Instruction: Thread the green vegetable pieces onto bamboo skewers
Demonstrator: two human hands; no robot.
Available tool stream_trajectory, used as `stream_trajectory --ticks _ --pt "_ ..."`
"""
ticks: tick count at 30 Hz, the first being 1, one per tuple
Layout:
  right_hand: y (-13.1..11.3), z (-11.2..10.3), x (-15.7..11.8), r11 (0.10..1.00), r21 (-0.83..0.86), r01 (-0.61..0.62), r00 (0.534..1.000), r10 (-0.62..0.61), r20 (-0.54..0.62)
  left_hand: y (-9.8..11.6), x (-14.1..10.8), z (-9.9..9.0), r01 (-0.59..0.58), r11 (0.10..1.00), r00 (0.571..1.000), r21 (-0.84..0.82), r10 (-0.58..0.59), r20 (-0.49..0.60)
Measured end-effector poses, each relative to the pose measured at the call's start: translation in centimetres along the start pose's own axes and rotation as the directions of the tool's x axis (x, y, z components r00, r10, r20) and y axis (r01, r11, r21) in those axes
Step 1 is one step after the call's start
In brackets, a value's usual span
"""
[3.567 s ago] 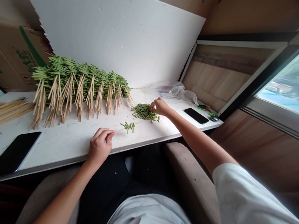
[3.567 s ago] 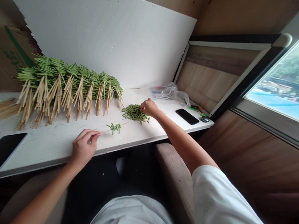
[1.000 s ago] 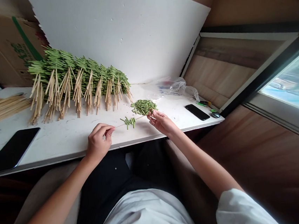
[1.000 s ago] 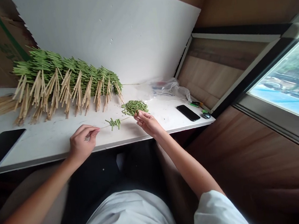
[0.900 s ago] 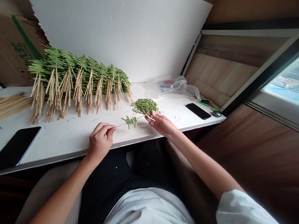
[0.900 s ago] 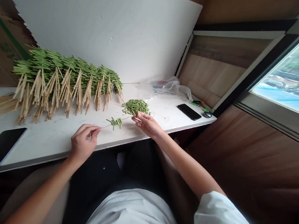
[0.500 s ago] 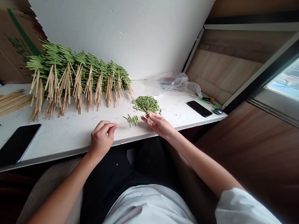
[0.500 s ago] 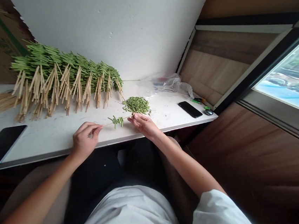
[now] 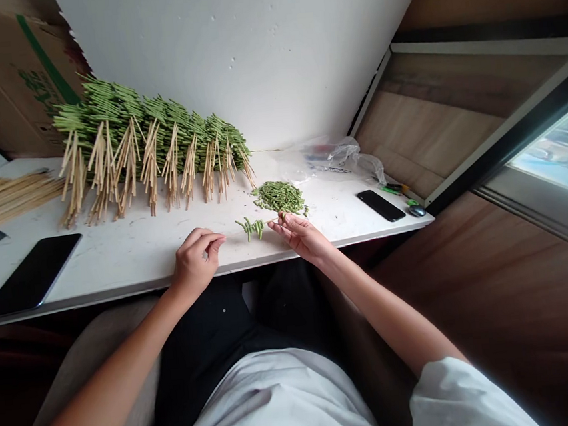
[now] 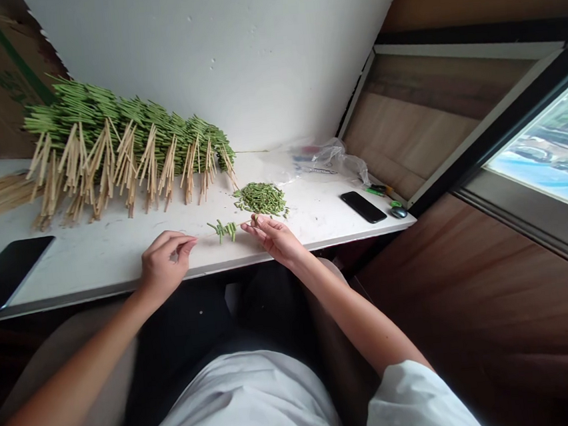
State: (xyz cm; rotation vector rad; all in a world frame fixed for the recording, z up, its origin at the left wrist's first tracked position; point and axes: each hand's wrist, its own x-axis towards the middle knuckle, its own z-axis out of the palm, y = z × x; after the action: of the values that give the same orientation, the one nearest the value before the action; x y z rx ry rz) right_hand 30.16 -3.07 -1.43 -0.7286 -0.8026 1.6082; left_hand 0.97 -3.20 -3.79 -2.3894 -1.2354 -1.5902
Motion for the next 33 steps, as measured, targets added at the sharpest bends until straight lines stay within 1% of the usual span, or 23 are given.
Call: stream_trajectory --ticks 10,17,23,28,31,33 --pt "0.33 -0.41 0.17 0.999 0.022 -0.025 1.0 0.025 -0.007 0.01 0.0 -0.04 -0.003 1.0 1.0 -0.013 0.003 -0.001" --pt "0.15 -0.12 -0.09 1.0 -0.011 -0.012 1.0 0.012 -0.007 -0.14 -0.09 0.01 -0.023 1.0 1.0 -0.006 0.023 0.002" --pt "0.1 -0.11 -0.19 0.998 0.009 -0.058 0.998 0.058 -0.011 -0.23 -0.05 0.02 -0.053 0.998 0.999 -0.017 0.053 -0.011" --pt "0.41 -0.13 -0.33 0.998 0.006 -0.059 0.998 0.059 0.019 -0.34 -0.1 0.08 -0.056 0.998 0.998 -0.038 0.056 -0.019" --pt "0.45 0.19 -0.44 0.999 -0.033 -0.016 1.0 0.016 -0.007 -0.41 -0.15 0.14 -0.048 0.998 0.999 -0.042 0.047 -0.019" --pt "0.39 0.5 -0.56 0.993 -0.101 0.061 0.996 -0.067 -0.061 -0.45 -0.17 0.18 -0.035 0.998 0.999 -0.045 0.034 -0.024"
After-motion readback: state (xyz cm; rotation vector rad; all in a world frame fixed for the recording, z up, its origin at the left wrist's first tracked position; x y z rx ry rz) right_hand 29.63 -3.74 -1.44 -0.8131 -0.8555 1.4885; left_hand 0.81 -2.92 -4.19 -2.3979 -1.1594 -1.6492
